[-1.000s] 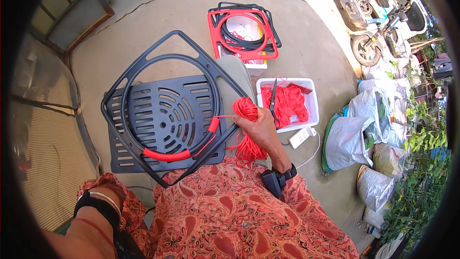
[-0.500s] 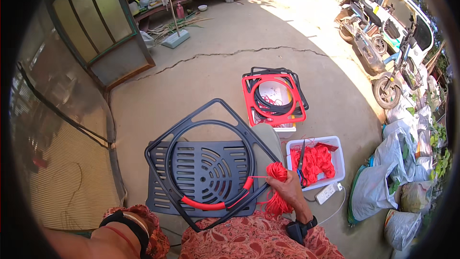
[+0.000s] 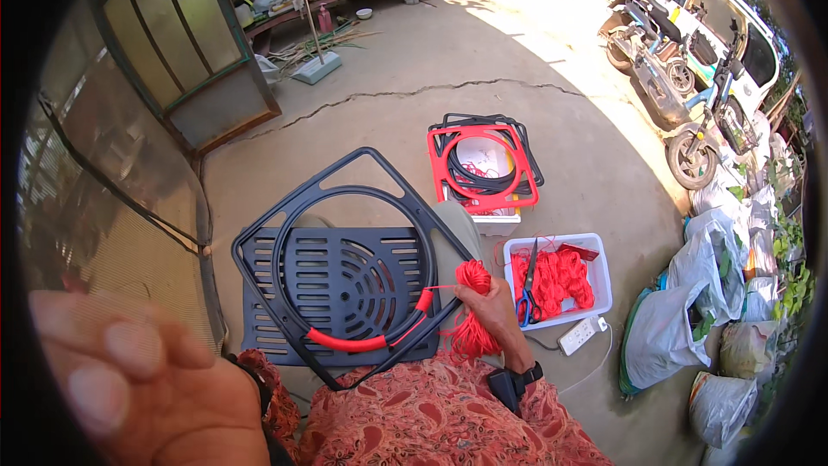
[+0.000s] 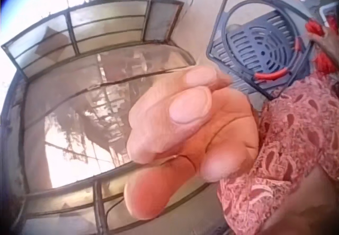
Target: Winding a red rope around a square black plastic frame component.
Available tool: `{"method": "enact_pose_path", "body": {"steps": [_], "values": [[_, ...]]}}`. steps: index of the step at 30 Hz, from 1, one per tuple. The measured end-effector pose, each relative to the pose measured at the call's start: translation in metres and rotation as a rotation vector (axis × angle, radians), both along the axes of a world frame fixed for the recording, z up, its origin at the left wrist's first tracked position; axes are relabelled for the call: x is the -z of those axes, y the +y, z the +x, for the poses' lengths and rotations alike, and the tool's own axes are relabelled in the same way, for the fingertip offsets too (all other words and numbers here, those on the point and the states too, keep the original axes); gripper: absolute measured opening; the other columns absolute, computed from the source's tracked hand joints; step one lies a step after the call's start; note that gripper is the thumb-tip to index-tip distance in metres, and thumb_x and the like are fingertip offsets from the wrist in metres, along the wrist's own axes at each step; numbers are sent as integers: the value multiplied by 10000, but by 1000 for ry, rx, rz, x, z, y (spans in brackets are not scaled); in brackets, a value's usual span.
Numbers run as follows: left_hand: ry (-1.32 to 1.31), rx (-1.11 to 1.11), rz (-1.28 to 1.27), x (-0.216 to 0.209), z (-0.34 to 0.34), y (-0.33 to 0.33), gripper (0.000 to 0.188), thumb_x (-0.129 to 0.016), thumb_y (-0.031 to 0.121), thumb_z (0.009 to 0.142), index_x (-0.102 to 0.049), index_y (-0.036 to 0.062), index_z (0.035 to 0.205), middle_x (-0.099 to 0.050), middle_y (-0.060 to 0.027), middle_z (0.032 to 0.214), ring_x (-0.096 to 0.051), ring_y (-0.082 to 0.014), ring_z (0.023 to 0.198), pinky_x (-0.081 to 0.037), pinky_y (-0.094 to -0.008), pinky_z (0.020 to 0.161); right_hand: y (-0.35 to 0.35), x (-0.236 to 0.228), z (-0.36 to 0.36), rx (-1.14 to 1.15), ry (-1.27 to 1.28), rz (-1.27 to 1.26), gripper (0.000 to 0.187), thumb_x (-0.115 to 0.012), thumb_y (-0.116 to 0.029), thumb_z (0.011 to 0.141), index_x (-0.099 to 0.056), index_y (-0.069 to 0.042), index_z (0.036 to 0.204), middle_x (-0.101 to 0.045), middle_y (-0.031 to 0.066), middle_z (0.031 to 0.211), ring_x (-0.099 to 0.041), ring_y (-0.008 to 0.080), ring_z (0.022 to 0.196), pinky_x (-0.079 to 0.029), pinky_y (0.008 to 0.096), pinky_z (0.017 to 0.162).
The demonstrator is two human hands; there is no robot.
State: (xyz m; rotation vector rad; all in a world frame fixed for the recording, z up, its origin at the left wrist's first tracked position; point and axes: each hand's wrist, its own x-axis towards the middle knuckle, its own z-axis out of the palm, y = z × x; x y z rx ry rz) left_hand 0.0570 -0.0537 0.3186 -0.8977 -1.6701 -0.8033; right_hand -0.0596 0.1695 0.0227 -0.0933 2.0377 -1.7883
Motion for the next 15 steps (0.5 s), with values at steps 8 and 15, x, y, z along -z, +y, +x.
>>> {"method": "enact_pose_path", "body": {"steps": [8, 15], "values": [[-1338, -106, 523, 251, -61, -9, 217, -612, 114, 909, -674, -54, 1032, -624, -12, 716, -560, -71, 625, -460, -247, 562, 3, -9, 2, -28, 14, -115, 143, -700, -128, 865, -628, -36, 782, -574, -7, 608, -525, 70, 526, -417, 243, 498], [-1663, 98, 543, 310, -52, 22, 257, -643, 205, 921, -704, -28, 1010, -668, 6, 786, -557, -50, 737, -461, -233, 651, 9, -12, 8, -35, -3, -84, 120, -704, -114, 834, -641, -25, 784, -586, 5, 608, -552, 87, 544, -441, 257, 516]]}}
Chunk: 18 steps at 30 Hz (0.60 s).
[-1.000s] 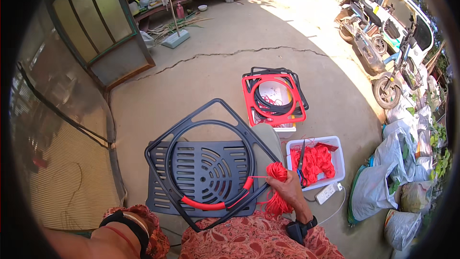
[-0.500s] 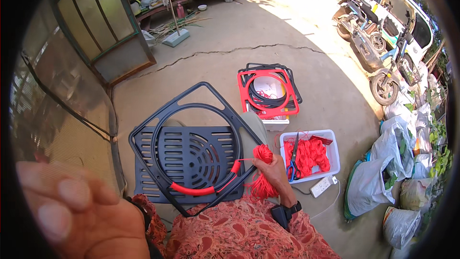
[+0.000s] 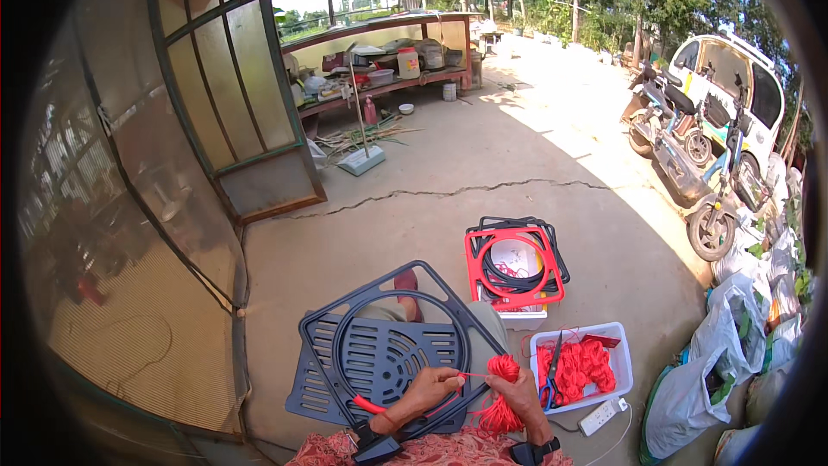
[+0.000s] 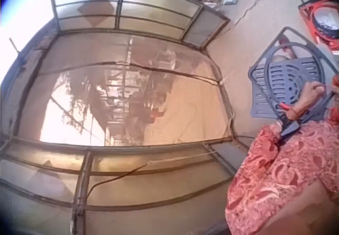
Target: Winding a red rope around a square black plastic frame component.
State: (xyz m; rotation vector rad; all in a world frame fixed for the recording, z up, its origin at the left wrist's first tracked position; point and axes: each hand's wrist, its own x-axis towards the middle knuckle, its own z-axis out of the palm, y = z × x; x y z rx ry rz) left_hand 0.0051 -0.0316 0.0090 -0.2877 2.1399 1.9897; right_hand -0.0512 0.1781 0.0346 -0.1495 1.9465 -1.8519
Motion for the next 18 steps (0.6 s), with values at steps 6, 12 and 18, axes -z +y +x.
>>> {"method": "enact_pose_path", "body": {"steps": [6, 12, 18], "values": [[-108, -174, -10, 16, -2, 11, 327, -674, 316, 881, -730, -1, 940, -665, -6, 710, -563, -59, 677, -466, -252, 624, -1, 1, 4, -41, 4, 57, 125, -705, -99, 836, -642, -4, 784, -612, 26, 611, -564, 96, 534, -446, 260, 517], [-293, -253, 266, -22, 3, 14, 249, -707, 237, 874, -731, -9, 842, -657, -4, 716, -563, -63, 683, -435, -237, 600, 0, -5, 7, -109, 75, 123, 138, -719, -108, 837, -642, -3, 792, -622, 24, 625, -583, 101, 555, -469, 271, 538], [-208, -262, 452, -14, 16, 9, 176, -689, 166, 883, -727, -4, 865, -628, -3, 706, -545, -84, 642, -423, -224, 603, -10, -43, 22, -128, 94, 193, 175, -771, -161, 820, -666, -23, 844, -645, 15, 680, -606, 96, 595, -488, 264, 575]]}}
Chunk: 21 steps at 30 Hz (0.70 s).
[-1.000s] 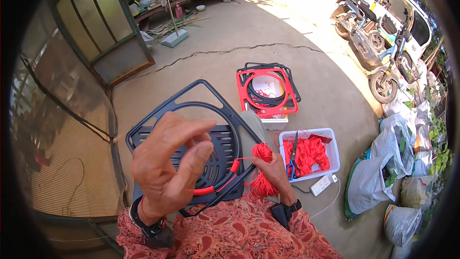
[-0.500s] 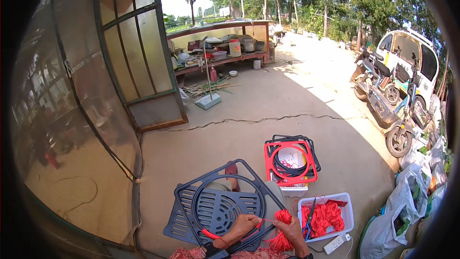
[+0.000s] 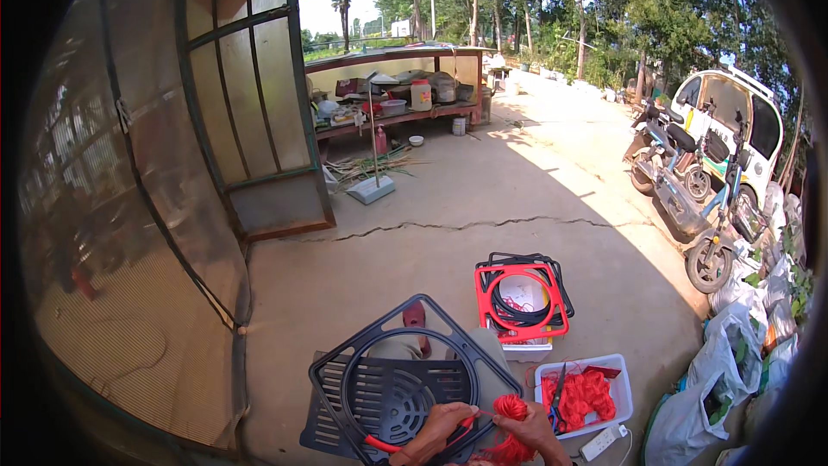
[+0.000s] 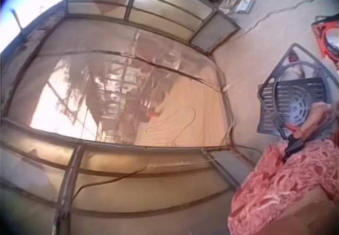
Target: Winding a red rope around a square black plastic frame component.
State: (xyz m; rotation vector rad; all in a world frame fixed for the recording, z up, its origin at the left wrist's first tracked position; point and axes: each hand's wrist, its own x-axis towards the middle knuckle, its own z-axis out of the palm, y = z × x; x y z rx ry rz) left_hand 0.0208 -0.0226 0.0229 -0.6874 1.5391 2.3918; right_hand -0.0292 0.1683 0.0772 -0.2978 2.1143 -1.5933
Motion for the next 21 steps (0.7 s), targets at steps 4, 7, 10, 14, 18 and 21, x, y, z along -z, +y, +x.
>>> {"method": "enact_pose_path", "body": {"steps": [4, 7, 10, 14, 18, 21], "values": [[9, -3, 44, -8, 8, -5, 173, -656, 120, 897, -704, -45, 878, -646, -34, 736, -573, -101, 666, -449, -221, 639, -2, -7, 5, -43, -89, -4, 199, -787, -166, 816, -688, -30, 923, -661, 9, 728, -622, 93, 623, -492, 255, 591], [27, 1, 73, -12, 10, -5, 166, -649, 113, 898, -701, -44, 881, -643, -35, 736, -570, -102, 665, -448, -223, 638, -2, -15, 8, -27, -134, 13, 200, -785, -159, 819, -686, -30, 936, -663, 8, 729, -624, 91, 628, -493, 254, 590], [36, 12, 95, -14, 10, -2, 162, -648, 111, 897, -698, -43, 882, -641, -35, 736, -572, -104, 671, -449, -224, 641, 4, -11, 11, -23, -141, -26, 198, -780, -148, 820, -686, -29, 946, -667, 10, 736, -625, 92, 635, -492, 252, 596], [65, 70, 72, -11, 9, -3, 161, -651, 110, 897, -698, -43, 889, -643, -37, 743, -575, -108, 678, -454, -227, 654, 7, -2, 7, -35, -102, -53, 171, -761, -123, 826, -685, -28, 946, -657, 9, 719, -611, 92, 625, -482, 248, 596], [63, 12, 91, 1, 3, -5, 156, -640, 97, 901, -695, -48, 886, -644, -39, 750, -569, -113, 667, -456, -234, 654, 6, 30, -7, -66, -196, -176, 100, -724, -95, 841, -676, -25, 894, -619, 5, 663, -579, 91, 593, -451, 245, 577], [-29, 23, 56, 10, 3, -8, 154, -643, 96, 899, -693, -46, 871, -635, -38, 730, -565, -114, 658, -456, -237, 653, 0, 46, -7, -79, -251, -246, 111, -726, -131, 848, -662, -42, 865, -595, -12, 655, -559, 83, 599, -451, 251, 588]]}}
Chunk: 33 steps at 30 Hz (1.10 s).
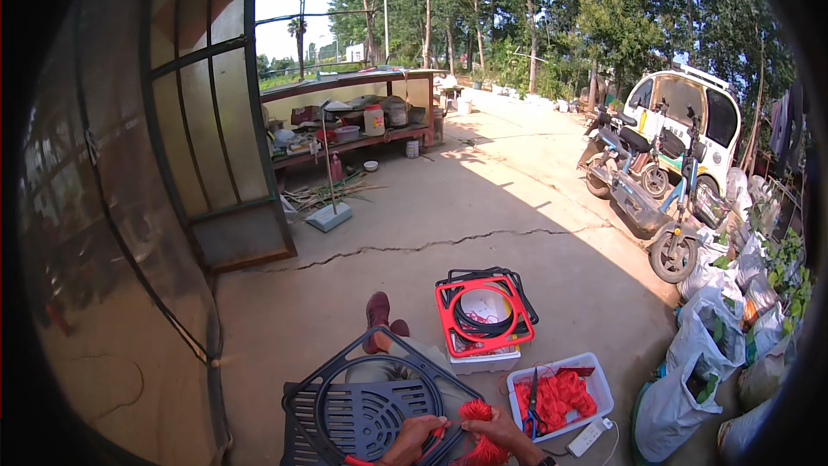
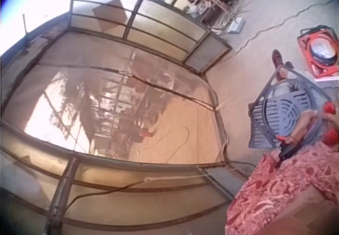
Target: Winding a red rope around a square black plastic frame component.
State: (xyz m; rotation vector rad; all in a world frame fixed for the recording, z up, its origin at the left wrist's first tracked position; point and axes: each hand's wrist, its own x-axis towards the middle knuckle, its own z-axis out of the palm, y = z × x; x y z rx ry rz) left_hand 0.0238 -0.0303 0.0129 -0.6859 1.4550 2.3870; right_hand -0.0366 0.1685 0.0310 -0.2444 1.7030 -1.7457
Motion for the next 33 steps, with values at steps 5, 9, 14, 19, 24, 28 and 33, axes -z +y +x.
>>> {"method": "enact_pose_path", "body": {"steps": [5, 9, 14, 19, 24, 28, 33], "values": [[56, -98, -23, -17, 10, 13, 160, -610, 161, 873, -658, 67, 754, -516, 15, 570, -426, -83, 496, -304, -253, 472, -5, -3, 0, -46, -4, -49, 169, -734, -199, 859, -647, -54, 857, -601, -21, 701, -551, 74, 628, -460, 253, 612], [96, -53, -117, 16, -6, 10, 214, -604, 210, 886, -649, 72, 729, -543, -41, 539, -471, -171, 446, -339, -322, 436, -7, -70, -18, -9, 129, 194, 203, -738, -205, 864, -634, -36, 906, -600, -16, 694, -551, 69, 617, -457, 254, 587], [-106, -8, -145, -16, -8, 1, 153, -634, 97, 889, -666, 11, 767, -649, -42, 723, -588, -115, 674, -456, -231, 642, -19, -224, -18, -254, 16, -293, 273, -717, -180, 875, -615, 32, 1013, -613, 43, 726, -580, 122, 635, -476, 275, 593], [-51, -13, -72, 6, -8, 2, 177, -647, 135, 907, -665, 6, 788, -616, -13, 683, -531, -85, 592, -416, -231, 570, -54, -274, -1, -771, 929, -487, 147, -604, -174, 927, -555, -102, 1046, -472, -6, 703, -486, 131, 615, -438, 267, 568], [86, -108, -86, 12, 3, 4, 191, -630, 138, 904, -668, -4, 782, -606, -19, 657, -528, -84, 595, -418, -229, 580, -4, -194, -21, 97, 201, -82, 190, -719, -115, 867, -627, 19, 967, -620, 45, 661, -577, 115, 553, -467, 246, 547], [173, -137, -196, 1, 11, 3, 221, -641, 163, 900, -670, -4, 758, -590, -6, 628, -514, -68, 587, -410, -226, 568, 64, -145, -21, 448, 9, -445, 174, -582, -93, 898, -575, 22, 1029, -407, 11, 499, -423, 132, 387, -393, 273, 384], [269, -99, -446, -23, 14, 12, 282, -648, 222, 907, -627, 15, 717, -552, 22, 590, -476, -41, 569, -379, -254, 513, 65, -69, 25, 61, -355, -311, 323, -588, -187, 929, -536, -25, 1203, -553, 32, 756, -554, 140, 656, -476, 274, 609]]}}
